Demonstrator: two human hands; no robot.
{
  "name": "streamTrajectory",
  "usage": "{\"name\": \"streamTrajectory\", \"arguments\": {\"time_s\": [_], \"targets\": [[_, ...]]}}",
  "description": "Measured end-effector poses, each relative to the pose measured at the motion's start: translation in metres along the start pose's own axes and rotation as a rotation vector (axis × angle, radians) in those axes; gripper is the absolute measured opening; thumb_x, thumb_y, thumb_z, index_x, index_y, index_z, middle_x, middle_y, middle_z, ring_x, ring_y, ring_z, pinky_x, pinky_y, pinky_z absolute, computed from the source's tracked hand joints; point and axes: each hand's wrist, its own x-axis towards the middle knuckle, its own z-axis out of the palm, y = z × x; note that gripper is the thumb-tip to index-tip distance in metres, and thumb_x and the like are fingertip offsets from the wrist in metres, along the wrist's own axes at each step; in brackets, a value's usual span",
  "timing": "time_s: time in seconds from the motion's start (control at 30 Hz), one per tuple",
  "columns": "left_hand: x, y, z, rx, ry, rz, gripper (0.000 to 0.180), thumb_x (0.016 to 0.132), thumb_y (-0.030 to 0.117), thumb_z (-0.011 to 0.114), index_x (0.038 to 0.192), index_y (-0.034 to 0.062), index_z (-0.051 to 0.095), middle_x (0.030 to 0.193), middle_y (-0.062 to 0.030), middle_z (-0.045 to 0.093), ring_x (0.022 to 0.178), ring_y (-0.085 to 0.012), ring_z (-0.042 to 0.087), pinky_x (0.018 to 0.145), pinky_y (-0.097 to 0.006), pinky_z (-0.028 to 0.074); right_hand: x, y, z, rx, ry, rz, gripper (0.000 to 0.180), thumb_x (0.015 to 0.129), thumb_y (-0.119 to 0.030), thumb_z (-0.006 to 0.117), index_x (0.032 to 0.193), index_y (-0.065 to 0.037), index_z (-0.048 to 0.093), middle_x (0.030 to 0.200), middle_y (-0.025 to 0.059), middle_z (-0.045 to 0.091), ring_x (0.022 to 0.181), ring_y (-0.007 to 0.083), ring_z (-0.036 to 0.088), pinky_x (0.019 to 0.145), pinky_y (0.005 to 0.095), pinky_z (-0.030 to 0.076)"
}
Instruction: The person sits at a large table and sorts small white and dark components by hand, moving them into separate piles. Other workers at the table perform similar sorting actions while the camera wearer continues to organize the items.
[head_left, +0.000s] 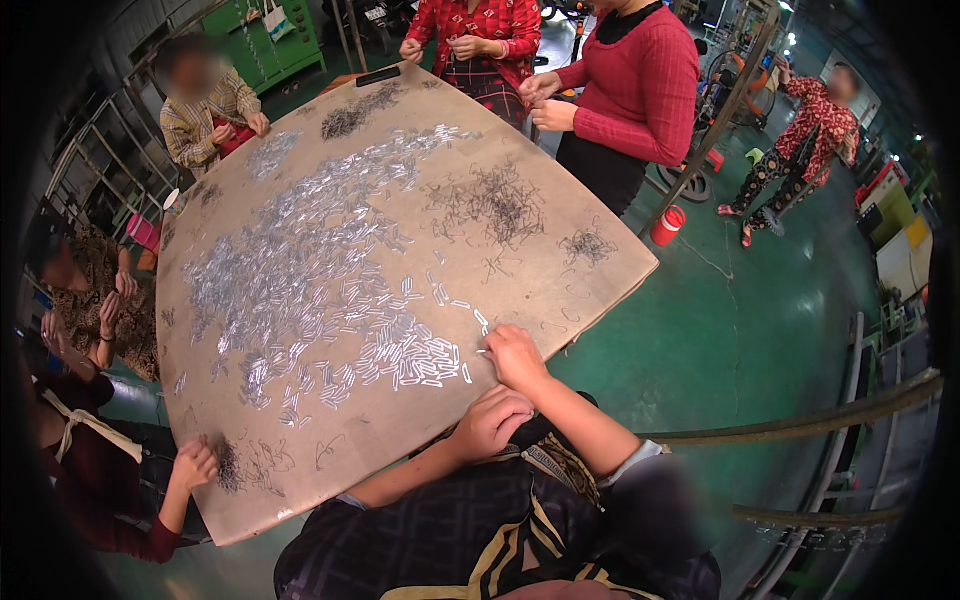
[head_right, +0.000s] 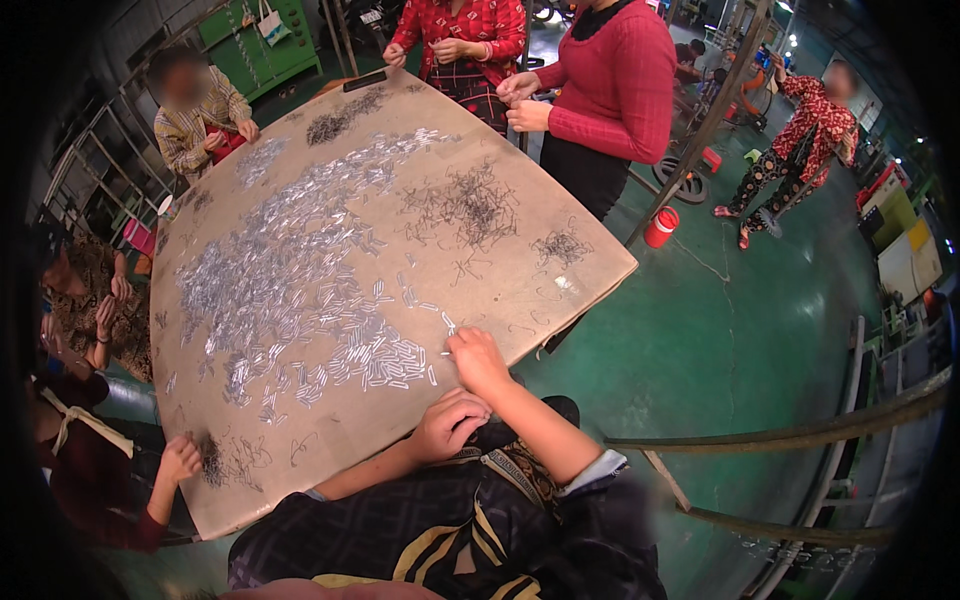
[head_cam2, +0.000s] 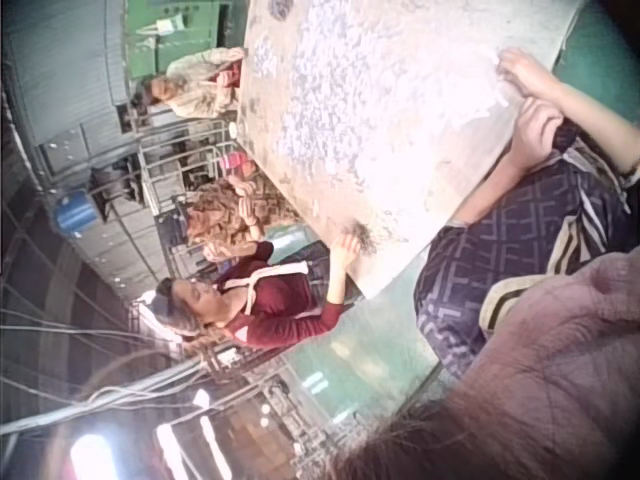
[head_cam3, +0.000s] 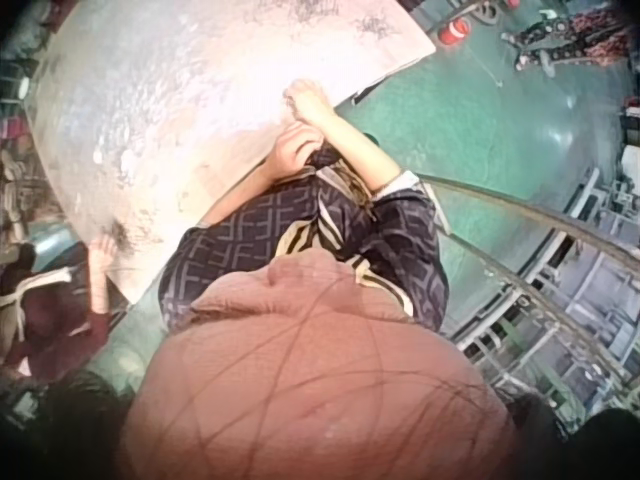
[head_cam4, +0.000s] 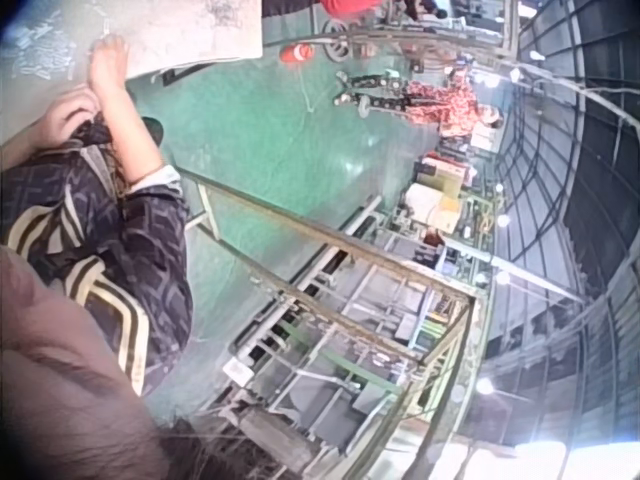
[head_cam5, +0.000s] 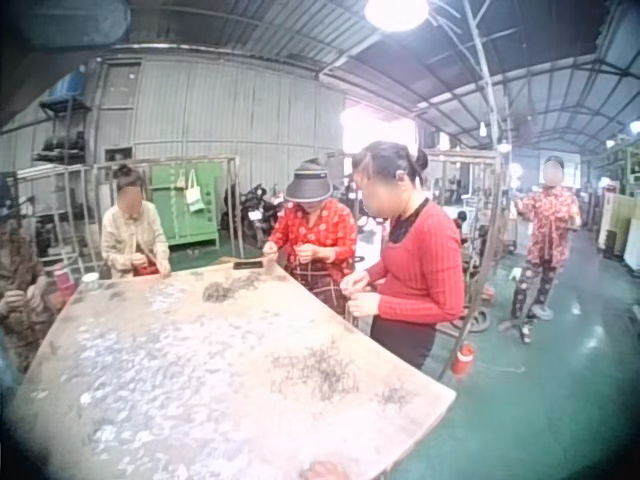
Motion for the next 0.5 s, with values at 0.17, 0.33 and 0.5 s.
{"name": "streamTrajectory", "arguments": {"time_s": [0.17,0.33,0.5], "targets": [[0.005,0.002,0.0,0.028,0.005,-0.014,0.009,0.082,-0.003,0.063,0.089,0.0,0.06,0.087,-0.0112,0.063,0.081,-0.0276,0.06,0.073,-0.037,0.049,-0.012,-0.003,-0.04,0.414,0.081,0.342,0.016,0.077,-0.004,0.071,0.093,-0.002,0.07,0.084,0.0143,0.066,0.079,0.0263,0.064,0.072,0.0351,0.05],[0.006,-0.003,0.003,0.044,0.057,-0.083,0.009,0.083,-0.005,0.063,0.091,-0.0008,0.06,0.09,-0.0128,0.066,0.08,-0.0266,0.063,0.074,-0.034,0.05,-0.037,0.002,-0.066,0.934,0.062,0.642,0.016,0.083,-0.005,0.071,0.096,0.005,0.07,0.081,0.0085,0.071,0.069,0.0104,0.064,0.064,0.025,0.052],[0.009,-0.007,0.008,0.083,0.142,-0.147,0.009,0.085,-0.002,0.064,0.093,-0.0006,0.061,0.086,-0.0118,0.065,0.074,-0.0242,0.063,0.068,-0.031,0.05,-0.058,-0.014,-0.08,0.985,0.105,0.645,0.015,0.085,-0.004,0.069,0.095,0.007,0.069,0.081,0.009,0.071,0.07,0.0096,0.066,0.066,0.0225,0.053]]}}
